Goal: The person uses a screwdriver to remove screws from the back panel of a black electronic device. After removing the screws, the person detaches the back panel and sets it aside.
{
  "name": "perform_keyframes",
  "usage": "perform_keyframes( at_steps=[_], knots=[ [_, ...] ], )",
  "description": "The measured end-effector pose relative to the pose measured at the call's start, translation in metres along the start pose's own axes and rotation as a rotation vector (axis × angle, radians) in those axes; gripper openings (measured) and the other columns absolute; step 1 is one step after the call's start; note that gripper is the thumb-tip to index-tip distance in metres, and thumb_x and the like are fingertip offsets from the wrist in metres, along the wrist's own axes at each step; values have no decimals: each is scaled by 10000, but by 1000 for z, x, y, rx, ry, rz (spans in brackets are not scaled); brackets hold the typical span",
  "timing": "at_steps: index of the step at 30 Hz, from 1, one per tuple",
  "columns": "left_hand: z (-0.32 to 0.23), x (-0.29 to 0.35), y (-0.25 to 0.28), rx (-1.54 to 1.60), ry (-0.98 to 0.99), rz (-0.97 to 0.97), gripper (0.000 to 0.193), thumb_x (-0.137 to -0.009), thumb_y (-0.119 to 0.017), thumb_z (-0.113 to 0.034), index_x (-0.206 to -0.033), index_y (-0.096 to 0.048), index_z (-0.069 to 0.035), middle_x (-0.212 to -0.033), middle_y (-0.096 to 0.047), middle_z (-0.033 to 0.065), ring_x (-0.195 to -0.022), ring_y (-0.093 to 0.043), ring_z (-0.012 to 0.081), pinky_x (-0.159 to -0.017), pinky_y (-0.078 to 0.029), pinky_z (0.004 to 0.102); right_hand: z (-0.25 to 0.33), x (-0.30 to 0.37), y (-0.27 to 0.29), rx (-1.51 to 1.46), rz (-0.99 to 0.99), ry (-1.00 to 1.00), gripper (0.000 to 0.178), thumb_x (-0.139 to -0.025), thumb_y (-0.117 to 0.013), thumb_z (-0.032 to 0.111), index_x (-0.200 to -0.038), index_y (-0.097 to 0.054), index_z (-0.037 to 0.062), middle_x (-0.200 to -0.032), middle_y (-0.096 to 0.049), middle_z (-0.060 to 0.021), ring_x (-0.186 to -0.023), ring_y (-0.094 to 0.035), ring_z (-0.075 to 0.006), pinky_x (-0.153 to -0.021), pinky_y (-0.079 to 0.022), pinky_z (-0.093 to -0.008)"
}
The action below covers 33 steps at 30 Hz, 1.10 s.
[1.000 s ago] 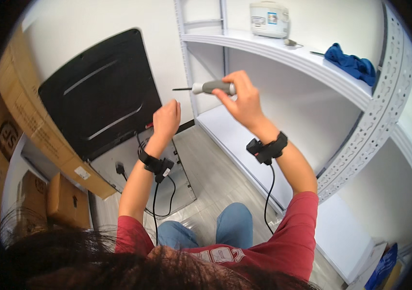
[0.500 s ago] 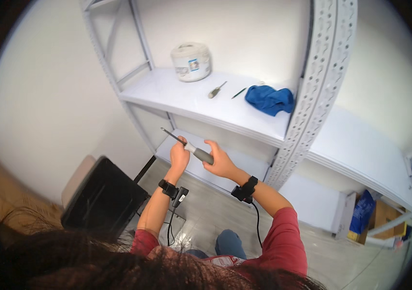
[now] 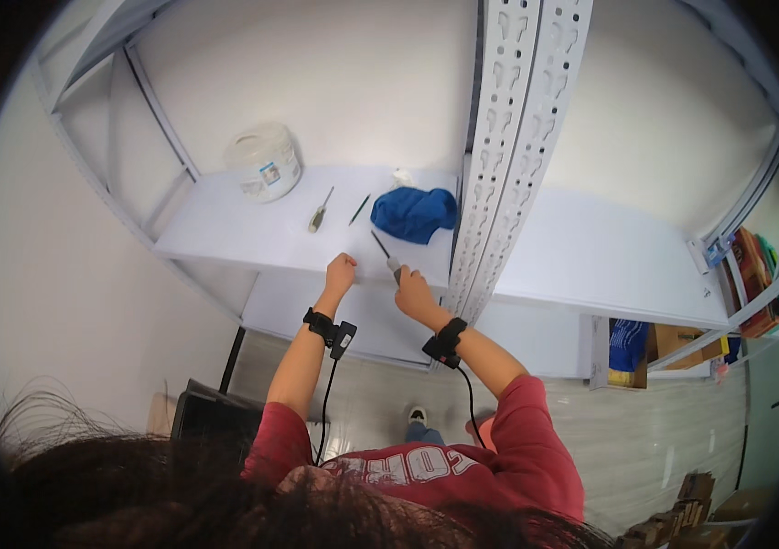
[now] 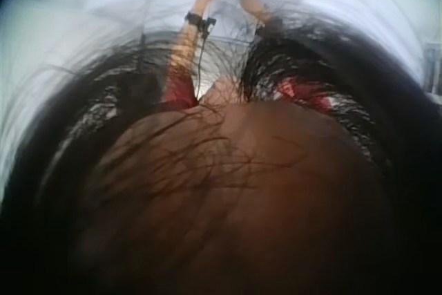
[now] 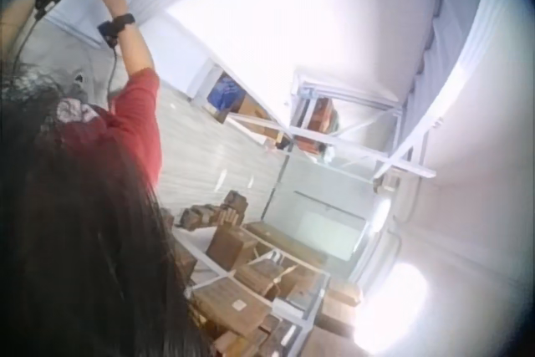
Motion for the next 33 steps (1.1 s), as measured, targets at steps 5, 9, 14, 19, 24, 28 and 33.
perform_keyframes(
  at_steps=[5,9,14,19,24,28,33],
  knots=[
    [7,-40,-38,-13,11,27,110,-746,-484,5,-805,-573,-22,-847,-566,190,-833,-546,392,-741,-444,442,-23,-34,-23,136,-18,9,520,-729,-552,19,-1215,-370,-14,-913,-495,-296,-773,-544,-445,-678,-475,-506],
    [0,-49,-56,-91,-216,35,164,-731,-474,55,-852,-558,-19,-886,-506,176,-874,-503,375,-760,-426,425,-29,-56,-36,221,-36,-33,574,-718,-585,7,-1257,-395,64,-992,-474,-260,-808,-547,-431,-686,-488,-483],
    [-14,-56,-62,-122,-443,-7,192,-738,-488,47,-909,-542,-21,-915,-489,163,-909,-483,348,-764,-415,402,-31,-76,-41,347,-82,-57,623,-698,-607,3,-1279,-415,124,-1040,-467,-205,-877,-531,-405,-738,-479,-457],
    [-14,-58,-67,-284,-489,14,225,-757,-508,-2,-974,-549,-41,-1012,-503,128,-956,-479,322,-818,-389,412,-27,-88,-35,403,-125,-6,602,-705,-573,12,-1278,-454,154,-1043,-491,-166,-899,-506,-359,-778,-443,-429],
    [-12,-61,-65,-261,-434,-8,306,-784,-523,-25,-1089,-532,-39,-1113,-499,127,-1023,-469,318,-876,-359,432,-21,-93,-28,378,-223,-2,571,-667,-593,24,-1217,-497,143,-1065,-500,-158,-908,-491,-338,-818,-415,-415],
    [-6,-66,-61,-188,-331,2,409,-792,-550,-37,-1194,-473,-40,-1150,-479,159,-1059,-459,335,-893,-349,438,-27,-94,-30,327,-249,-37,607,-683,-586,38,-1268,-458,137,-1087,-495,-168,-960,-484,-352,-811,-414,-440],
    [-19,-67,-40,-101,-279,-46,468,-768,-602,-62,-1211,-452,-40,-1159,-467,181,-1064,-461,346,-884,-350,451,-19,-89,-18,278,-241,-11,654,-640,-622,34,-1266,-440,79,-1224,-413,-213,-1133,-398,-395,-909,-371,-468]
  ],
)
Point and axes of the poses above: each hand's wrist, its own x-axis away from the middle knuckle, its own y-axis out of the back of the hand, z = x × y, the point moved 8 cm from there along -x, towards the middle knuckle
